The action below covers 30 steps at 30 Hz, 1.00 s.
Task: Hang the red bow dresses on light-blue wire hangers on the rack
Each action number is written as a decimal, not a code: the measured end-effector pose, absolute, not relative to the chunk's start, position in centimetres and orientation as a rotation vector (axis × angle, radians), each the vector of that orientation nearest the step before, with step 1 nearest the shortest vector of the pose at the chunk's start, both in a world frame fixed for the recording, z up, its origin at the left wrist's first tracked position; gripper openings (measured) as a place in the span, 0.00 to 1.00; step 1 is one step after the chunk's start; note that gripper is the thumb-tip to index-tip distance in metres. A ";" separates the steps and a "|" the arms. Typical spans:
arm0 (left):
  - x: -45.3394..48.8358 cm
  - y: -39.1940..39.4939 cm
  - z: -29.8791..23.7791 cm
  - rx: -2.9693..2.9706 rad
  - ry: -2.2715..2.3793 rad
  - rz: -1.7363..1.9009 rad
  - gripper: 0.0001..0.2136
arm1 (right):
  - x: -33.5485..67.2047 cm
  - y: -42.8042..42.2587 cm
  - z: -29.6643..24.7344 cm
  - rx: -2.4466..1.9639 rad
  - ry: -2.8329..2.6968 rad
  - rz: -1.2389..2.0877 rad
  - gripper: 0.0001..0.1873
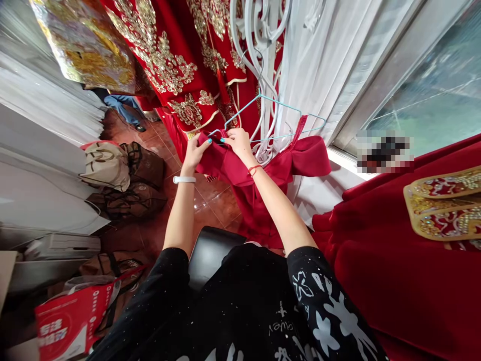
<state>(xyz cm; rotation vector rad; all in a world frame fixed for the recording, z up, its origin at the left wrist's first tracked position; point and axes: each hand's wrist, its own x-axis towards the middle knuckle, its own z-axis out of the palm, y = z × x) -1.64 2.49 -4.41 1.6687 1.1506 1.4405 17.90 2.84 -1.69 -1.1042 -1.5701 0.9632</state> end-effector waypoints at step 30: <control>21.3 1.5 -0.4 2.555 0.902 0.721 0.25 | 45.7 -6.7 -8.5 -1.430 -1.204 0.642 0.20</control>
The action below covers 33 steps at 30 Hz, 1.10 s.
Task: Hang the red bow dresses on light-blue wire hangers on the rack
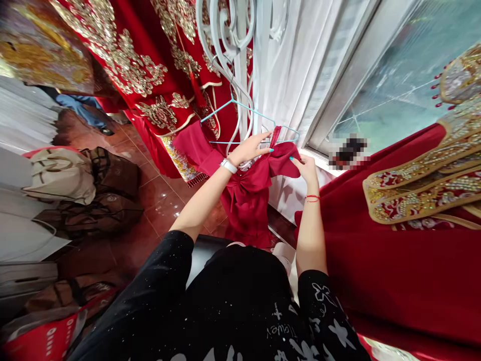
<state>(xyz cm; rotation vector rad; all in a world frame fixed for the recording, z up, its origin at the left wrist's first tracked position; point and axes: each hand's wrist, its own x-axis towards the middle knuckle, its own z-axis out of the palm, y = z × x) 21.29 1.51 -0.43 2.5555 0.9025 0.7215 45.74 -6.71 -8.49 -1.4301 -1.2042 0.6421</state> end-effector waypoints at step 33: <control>22.6 -2.0 -0.9 2.314 1.124 0.742 0.07 | 45.7 -9.2 -4.4 -1.179 -1.222 0.345 0.18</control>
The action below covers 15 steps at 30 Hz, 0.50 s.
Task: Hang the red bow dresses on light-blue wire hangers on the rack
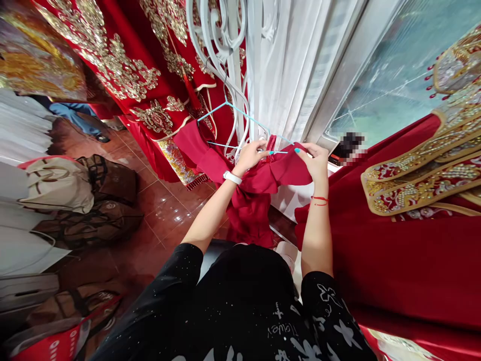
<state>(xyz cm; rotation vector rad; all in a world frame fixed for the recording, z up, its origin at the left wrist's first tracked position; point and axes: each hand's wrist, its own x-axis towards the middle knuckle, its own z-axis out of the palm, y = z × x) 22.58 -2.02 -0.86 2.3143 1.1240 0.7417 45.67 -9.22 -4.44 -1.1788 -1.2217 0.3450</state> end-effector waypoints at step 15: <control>22.7 -2.5 -0.4 2.374 1.131 0.705 0.13 | 41.6 -5.6 0.6 -1.179 -1.363 0.115 0.10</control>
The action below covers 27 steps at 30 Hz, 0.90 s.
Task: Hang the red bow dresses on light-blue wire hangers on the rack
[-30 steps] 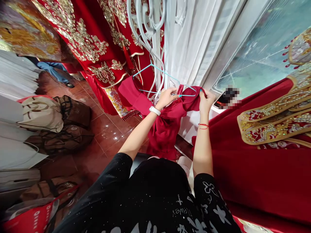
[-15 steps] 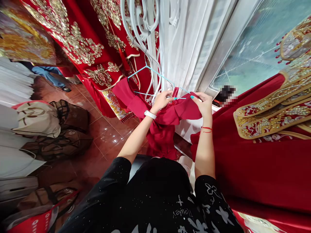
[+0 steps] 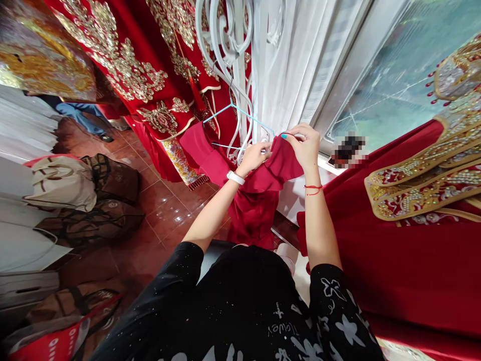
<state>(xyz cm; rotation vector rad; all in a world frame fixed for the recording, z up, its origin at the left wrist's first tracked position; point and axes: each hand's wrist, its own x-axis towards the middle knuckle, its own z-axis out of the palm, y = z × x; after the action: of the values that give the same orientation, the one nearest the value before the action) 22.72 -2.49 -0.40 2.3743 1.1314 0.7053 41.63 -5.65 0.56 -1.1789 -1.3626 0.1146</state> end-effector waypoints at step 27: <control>23.4 -1.9 -2.2 2.339 1.118 0.900 0.17 | 39.9 -5.2 1.3 -1.374 -1.519 0.123 0.13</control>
<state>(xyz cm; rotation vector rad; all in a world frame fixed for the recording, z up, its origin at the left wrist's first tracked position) 23.37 -1.94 -2.18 2.3387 1.1180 0.9003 39.94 -5.24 1.28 -1.3741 -1.5188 0.1229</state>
